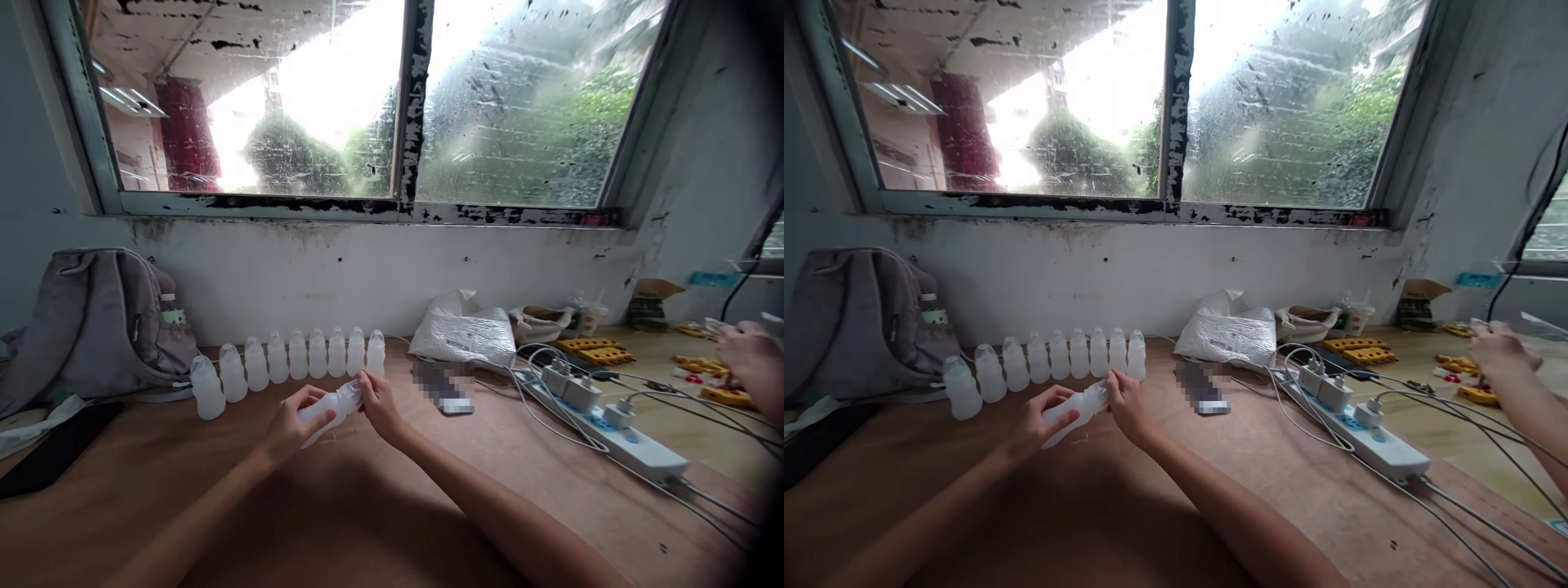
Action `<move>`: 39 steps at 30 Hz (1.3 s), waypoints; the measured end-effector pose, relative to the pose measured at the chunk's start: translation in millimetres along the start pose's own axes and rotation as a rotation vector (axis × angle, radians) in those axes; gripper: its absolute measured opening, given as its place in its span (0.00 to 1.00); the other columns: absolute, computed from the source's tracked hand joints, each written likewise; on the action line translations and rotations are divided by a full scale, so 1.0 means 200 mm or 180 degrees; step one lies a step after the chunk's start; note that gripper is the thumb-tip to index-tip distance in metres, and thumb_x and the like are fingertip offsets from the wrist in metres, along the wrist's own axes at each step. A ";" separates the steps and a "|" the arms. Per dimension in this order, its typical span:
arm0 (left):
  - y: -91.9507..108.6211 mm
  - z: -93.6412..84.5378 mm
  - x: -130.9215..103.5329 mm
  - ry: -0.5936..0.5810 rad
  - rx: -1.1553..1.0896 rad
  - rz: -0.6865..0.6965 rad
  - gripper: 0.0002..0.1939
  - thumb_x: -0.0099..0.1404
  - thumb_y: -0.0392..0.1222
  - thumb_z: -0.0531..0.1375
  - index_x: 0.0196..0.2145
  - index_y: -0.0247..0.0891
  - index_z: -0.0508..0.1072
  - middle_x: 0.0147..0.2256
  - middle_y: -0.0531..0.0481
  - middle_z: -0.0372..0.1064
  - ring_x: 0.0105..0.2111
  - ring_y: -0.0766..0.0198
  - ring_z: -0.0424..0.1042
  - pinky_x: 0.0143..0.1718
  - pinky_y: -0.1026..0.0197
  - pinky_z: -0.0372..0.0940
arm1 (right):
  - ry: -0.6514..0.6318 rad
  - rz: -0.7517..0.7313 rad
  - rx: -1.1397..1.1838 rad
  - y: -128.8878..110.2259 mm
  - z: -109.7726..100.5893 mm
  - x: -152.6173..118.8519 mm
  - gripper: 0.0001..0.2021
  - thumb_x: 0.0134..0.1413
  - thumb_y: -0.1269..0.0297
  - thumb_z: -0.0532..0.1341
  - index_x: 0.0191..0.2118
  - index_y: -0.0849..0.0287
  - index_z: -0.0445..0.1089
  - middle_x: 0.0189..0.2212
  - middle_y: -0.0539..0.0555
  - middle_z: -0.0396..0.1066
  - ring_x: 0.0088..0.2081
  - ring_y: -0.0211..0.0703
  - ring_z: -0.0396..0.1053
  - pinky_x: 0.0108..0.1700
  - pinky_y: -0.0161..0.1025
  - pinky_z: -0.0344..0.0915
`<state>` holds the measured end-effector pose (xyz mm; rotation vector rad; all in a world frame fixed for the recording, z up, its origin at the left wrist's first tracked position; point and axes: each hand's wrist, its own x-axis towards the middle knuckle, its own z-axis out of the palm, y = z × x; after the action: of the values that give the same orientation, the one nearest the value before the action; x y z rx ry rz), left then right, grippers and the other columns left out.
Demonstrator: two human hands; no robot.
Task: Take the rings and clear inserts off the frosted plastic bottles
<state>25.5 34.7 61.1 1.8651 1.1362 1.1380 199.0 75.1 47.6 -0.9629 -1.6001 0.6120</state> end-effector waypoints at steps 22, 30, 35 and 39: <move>0.13 0.03 -0.02 0.0213 0.0576 0.0117 0.13 0.51 0.52 0.58 0.27 0.39 0.65 0.25 0.53 0.68 0.24 0.63 0.67 0.26 0.65 0.60 | 0.0717 0.0395 0.0005 -0.01 0.07 -0.05 0.16 0.54 0.59 0.43 0.18 0.57 0.49 0.16 0.46 0.52 0.20 0.35 0.50 0.22 0.33 0.48; -0.01 0.13 -0.03 0.0395 0.0231 -0.0080 0.13 0.53 0.51 0.57 0.28 0.39 0.65 0.27 0.51 0.69 0.27 0.61 0.68 0.28 0.64 0.61 | 0.0488 0.0541 -0.0130 0.00 0.08 -0.03 0.15 0.53 0.60 0.45 0.18 0.57 0.51 0.16 0.46 0.53 0.20 0.35 0.52 0.22 0.33 0.48; -0.09 0.20 -0.04 0.0363 -0.0173 -0.0091 0.13 0.56 0.51 0.55 0.31 0.38 0.65 0.29 0.50 0.68 0.30 0.61 0.68 0.32 0.62 0.61 | 0.0398 0.0550 -0.0185 0.00 0.07 -0.02 0.15 0.53 0.59 0.47 0.18 0.58 0.51 0.16 0.46 0.53 0.20 0.34 0.51 0.22 0.32 0.48; -0.09 0.23 -0.03 0.0374 -0.0397 -0.0146 0.16 0.56 0.53 0.53 0.36 0.38 0.63 0.33 0.48 0.67 0.33 0.59 0.67 0.35 0.61 0.61 | 0.0237 0.0547 -0.0039 -0.03 0.03 0.00 0.16 0.51 0.54 0.50 0.19 0.58 0.52 0.16 0.45 0.51 0.21 0.33 0.50 0.22 0.32 0.49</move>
<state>59.4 31.4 26.0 1.6881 1.1392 1.2770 191.2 73.1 51.6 -1.1279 -1.4666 0.6767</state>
